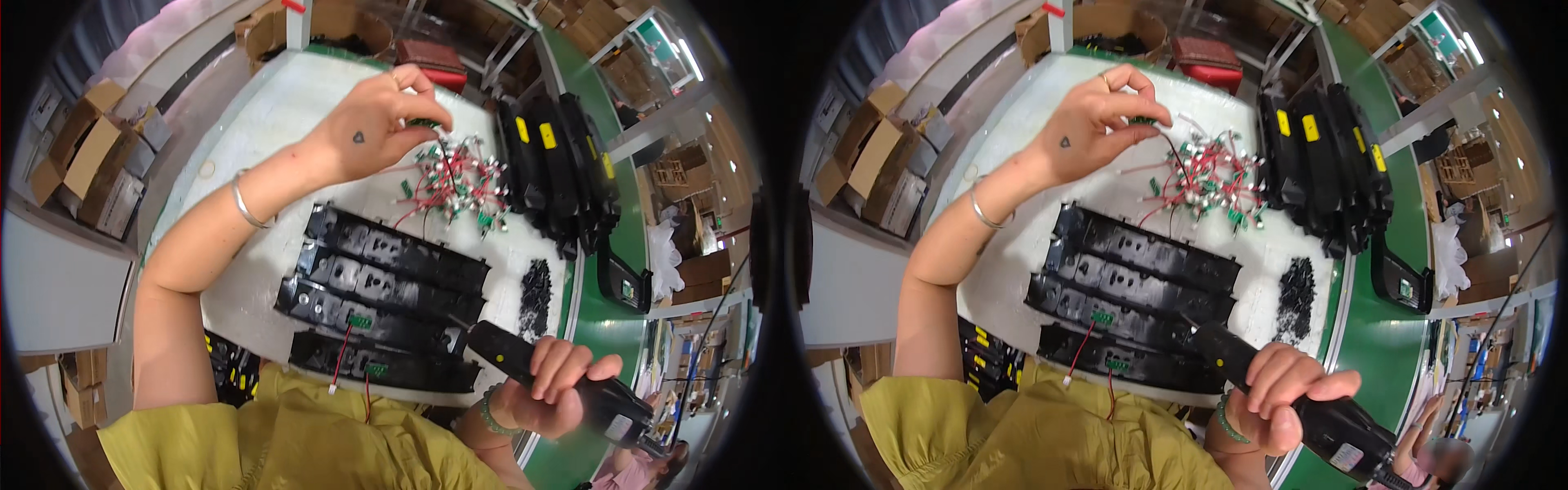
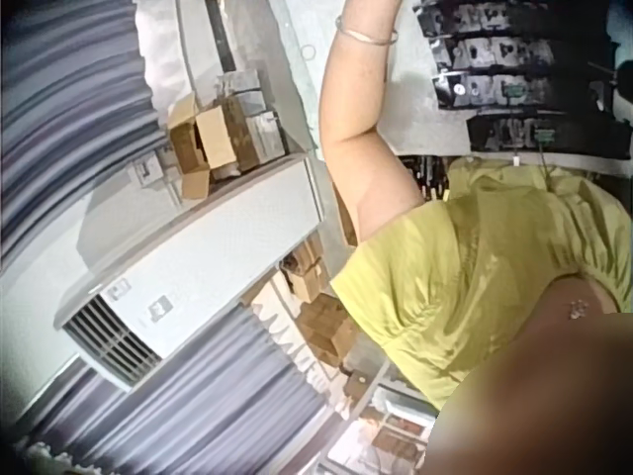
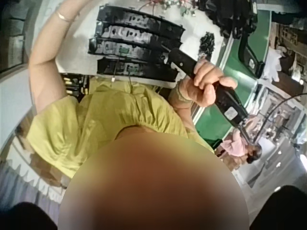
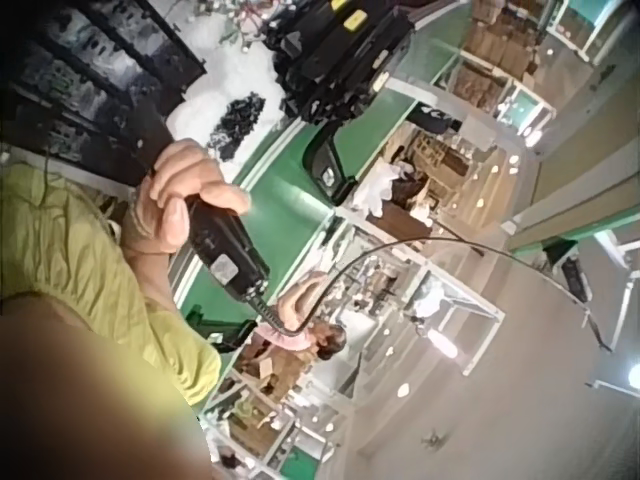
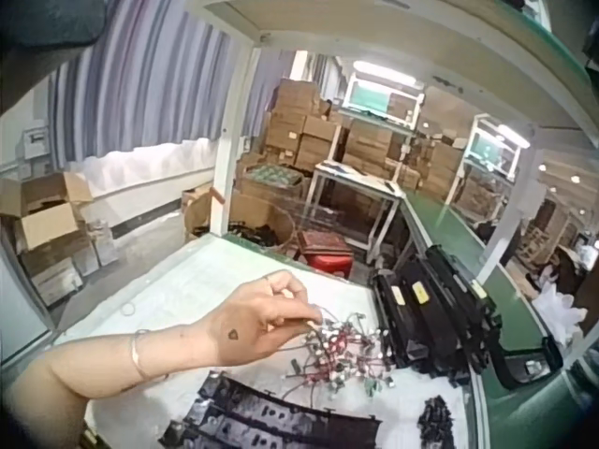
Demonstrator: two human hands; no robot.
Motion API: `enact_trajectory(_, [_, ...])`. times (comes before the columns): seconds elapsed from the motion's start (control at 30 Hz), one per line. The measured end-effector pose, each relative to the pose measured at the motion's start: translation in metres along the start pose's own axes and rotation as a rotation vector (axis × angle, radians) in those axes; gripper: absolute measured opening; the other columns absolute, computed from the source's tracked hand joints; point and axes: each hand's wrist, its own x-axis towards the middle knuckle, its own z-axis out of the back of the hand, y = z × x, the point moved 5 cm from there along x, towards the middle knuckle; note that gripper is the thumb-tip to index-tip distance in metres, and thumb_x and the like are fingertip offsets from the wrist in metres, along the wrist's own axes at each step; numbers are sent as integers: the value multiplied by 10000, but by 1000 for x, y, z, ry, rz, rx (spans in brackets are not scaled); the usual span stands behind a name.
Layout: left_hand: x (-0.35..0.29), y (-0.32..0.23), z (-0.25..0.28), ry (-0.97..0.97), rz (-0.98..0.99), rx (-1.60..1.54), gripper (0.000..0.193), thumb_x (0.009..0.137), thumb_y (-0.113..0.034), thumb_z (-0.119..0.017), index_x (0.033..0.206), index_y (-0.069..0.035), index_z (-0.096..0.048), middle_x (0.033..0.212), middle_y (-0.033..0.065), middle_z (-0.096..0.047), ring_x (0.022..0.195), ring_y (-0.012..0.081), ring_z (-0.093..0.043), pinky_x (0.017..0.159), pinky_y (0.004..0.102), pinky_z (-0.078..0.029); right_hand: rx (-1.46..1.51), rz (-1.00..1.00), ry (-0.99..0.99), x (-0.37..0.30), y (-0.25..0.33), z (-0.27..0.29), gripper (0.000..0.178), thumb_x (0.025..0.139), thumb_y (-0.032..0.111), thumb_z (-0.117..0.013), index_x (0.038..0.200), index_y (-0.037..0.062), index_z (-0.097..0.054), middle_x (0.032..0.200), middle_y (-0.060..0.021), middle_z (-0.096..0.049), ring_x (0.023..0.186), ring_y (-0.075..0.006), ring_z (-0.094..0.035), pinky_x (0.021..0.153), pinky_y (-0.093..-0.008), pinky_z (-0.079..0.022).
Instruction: Assembling electronic components by installing circuit boards and wires into plastic housings.
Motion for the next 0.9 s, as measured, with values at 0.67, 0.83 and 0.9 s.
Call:
enact_trajectory(0.67, [-122, -62, -49, 311, 310, -155, 154, 630, -62, -721, 734, -66, -608, 716, 59, -607, 734, 265, -583, 639, 354, -467, -85, -118, 166, -15, -34, -39, 296, 730, 103, -529, 1004, 91, -419, 573, 36, -409, 463, -75, -388, 539, -242, -326])
enact_trajectory(0.83, [-125, -58, -57, 330, 293, -136, 152, 632, -65, -705, 713, -75, -577, 688, 51, -586, 713, 266, -576, 609, 365, -455, -117, -187, 52, -17, -46, -37, 351, 769, 150, -661, 962, 141, -367, 572, 6, -452, 457, -141, -436, 506, -301, -366])
enact_trajectory(0.9, [-126, -58, -58, 311, 295, -155, 147, 638, -65, -695, 708, -77, -567, 684, 51, -580, 705, 265, -574, 600, 366, -451, -89, -100, 163, -16, -49, -40, 307, 733, 96, -523, 1029, 82, -441, 578, 23, -419, 463, -83, -379, 530, -253, -328])
